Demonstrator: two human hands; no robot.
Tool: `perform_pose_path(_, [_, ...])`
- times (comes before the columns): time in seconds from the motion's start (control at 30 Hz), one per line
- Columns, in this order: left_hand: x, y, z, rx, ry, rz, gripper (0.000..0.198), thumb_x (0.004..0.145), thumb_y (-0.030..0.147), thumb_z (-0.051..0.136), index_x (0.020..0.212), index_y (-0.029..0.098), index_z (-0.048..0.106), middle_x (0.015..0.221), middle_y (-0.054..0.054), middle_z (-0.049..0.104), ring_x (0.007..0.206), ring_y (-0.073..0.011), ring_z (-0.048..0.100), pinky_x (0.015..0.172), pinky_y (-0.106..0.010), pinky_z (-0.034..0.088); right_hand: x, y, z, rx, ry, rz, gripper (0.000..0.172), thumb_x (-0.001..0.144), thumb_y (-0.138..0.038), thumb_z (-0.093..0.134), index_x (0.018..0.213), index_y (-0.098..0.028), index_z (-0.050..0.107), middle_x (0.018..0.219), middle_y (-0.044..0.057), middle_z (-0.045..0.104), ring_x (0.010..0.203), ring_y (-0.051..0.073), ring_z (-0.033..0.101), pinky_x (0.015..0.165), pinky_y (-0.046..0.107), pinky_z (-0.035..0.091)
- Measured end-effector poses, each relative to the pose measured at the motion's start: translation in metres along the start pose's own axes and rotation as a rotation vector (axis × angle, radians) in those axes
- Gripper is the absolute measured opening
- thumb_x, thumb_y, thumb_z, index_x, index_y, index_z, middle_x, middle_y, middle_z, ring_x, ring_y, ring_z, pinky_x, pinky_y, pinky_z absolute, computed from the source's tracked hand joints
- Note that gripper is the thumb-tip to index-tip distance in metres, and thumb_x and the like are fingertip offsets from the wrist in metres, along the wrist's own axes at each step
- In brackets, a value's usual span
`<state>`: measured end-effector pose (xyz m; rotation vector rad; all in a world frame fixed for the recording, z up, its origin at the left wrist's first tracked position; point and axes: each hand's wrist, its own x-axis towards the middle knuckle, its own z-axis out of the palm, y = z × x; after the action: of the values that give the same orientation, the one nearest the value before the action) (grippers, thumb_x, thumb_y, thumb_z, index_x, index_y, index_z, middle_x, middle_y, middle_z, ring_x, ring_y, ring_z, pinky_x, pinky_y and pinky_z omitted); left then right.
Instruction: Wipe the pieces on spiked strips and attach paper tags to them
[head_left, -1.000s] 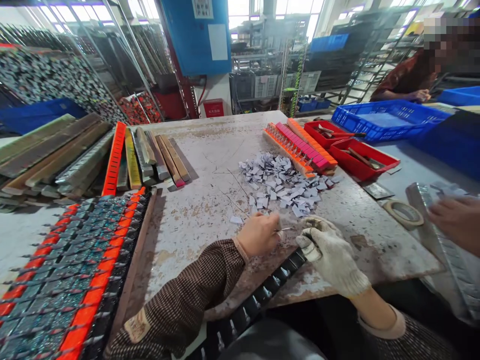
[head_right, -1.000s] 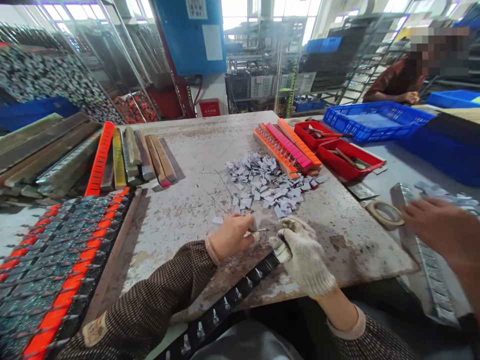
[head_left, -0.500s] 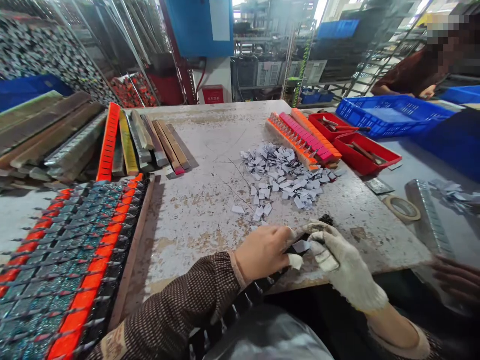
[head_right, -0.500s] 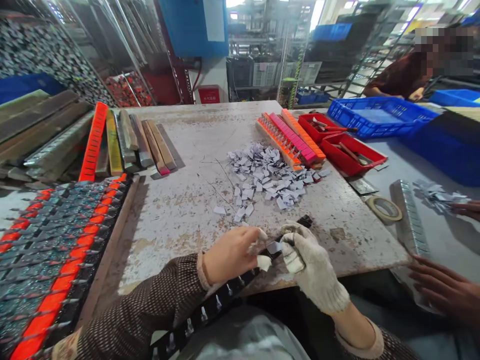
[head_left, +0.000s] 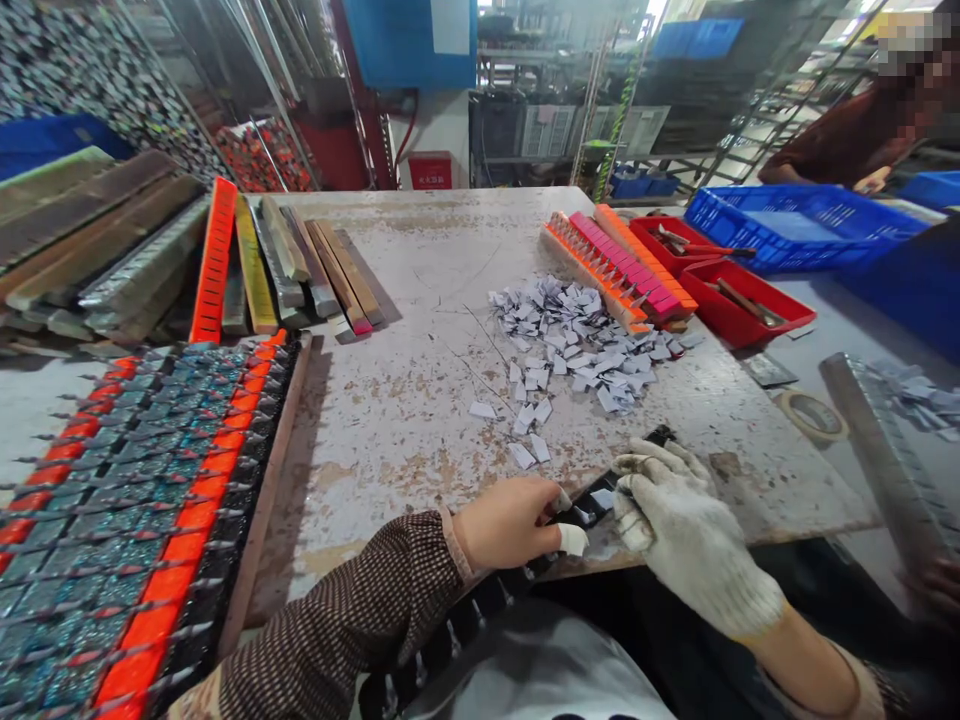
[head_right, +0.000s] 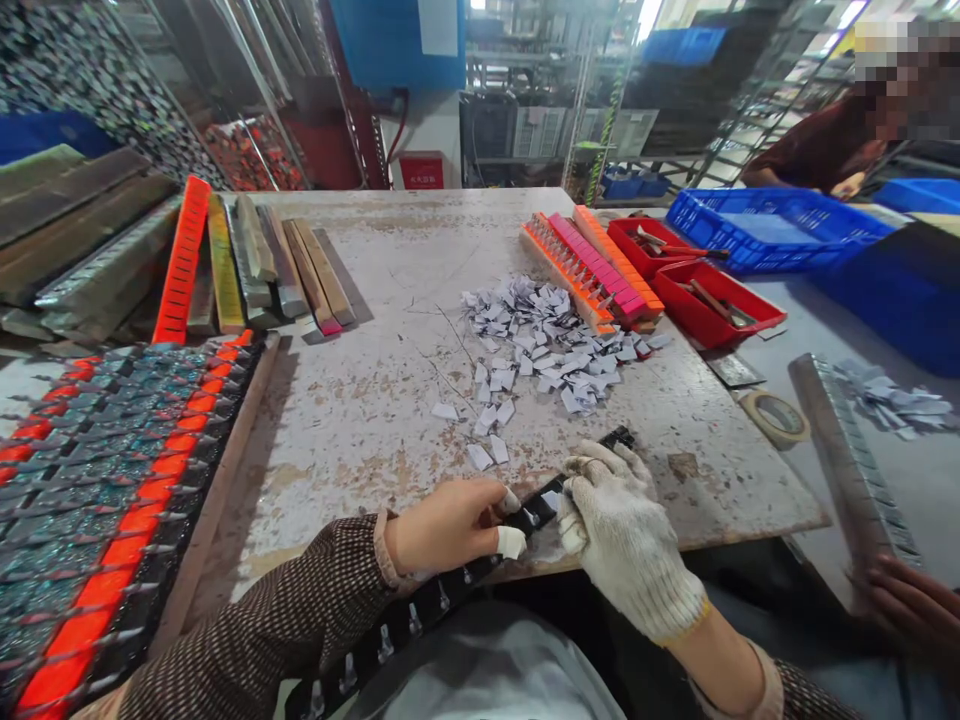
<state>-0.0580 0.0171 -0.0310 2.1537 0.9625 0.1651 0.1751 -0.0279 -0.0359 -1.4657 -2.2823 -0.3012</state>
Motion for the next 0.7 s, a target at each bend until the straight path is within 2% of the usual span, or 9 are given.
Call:
perform_pose_path(0.2, [-0.001,-0.001,0.003,-0.038,-0.017,-0.014,0.018,0.088,0.032,0.072,0.099,0.018,0.068,0.088,-0.004,0.073,0.078,-0.0199,0.067,0.067,-0.027,0.047,0.005,0.000,0.006,-0.007,-0.043,-0.003,0.026,0.095,-0.020,0.049,0.087,-0.017,0.073,0.101,0.013,0.076,0.121,0.032,0.065,0.119,0.057,0.038])
perform_pose_path(0.4, [0.000,-0.005,0.009,0.039,0.011,0.024,0.026,0.091,0.041,0.070,0.103,0.018,0.067,0.094,-0.006,0.074,0.085,-0.0234,0.069,0.071,-0.030,0.049,0.015,0.008,0.005,0.033,-0.140,-0.065,0.023,0.091,-0.023,0.055,0.079,-0.019,0.073,0.105,0.011,0.077,0.124,0.034,0.063,0.121,0.058,0.033])
perform_pose_path(0.53, [-0.001,-0.007,0.011,0.049,0.022,0.028,0.026,0.090,0.044,0.070,0.093,0.019,0.065,0.093,-0.005,0.073,0.084,-0.0230,0.069,0.070,-0.030,0.049,0.012,0.008,0.006,0.068,-0.163,-0.058,0.020,0.091,-0.025,0.057,0.083,-0.022,0.074,0.110,0.006,0.077,0.130,0.032,0.060,0.125,0.057,0.026])
perform_pose_path(0.7, [-0.001,-0.005,0.010,0.039,0.019,0.014,0.026,0.091,0.044,0.069,0.096,0.019,0.064,0.096,-0.007,0.072,0.087,-0.0238,0.069,0.074,-0.031,0.051,0.008,0.007,0.015,0.012,-0.149,-0.048,0.019,0.091,-0.024,0.055,0.084,-0.020,0.073,0.105,0.010,0.075,0.125,0.032,0.062,0.120,0.057,0.033])
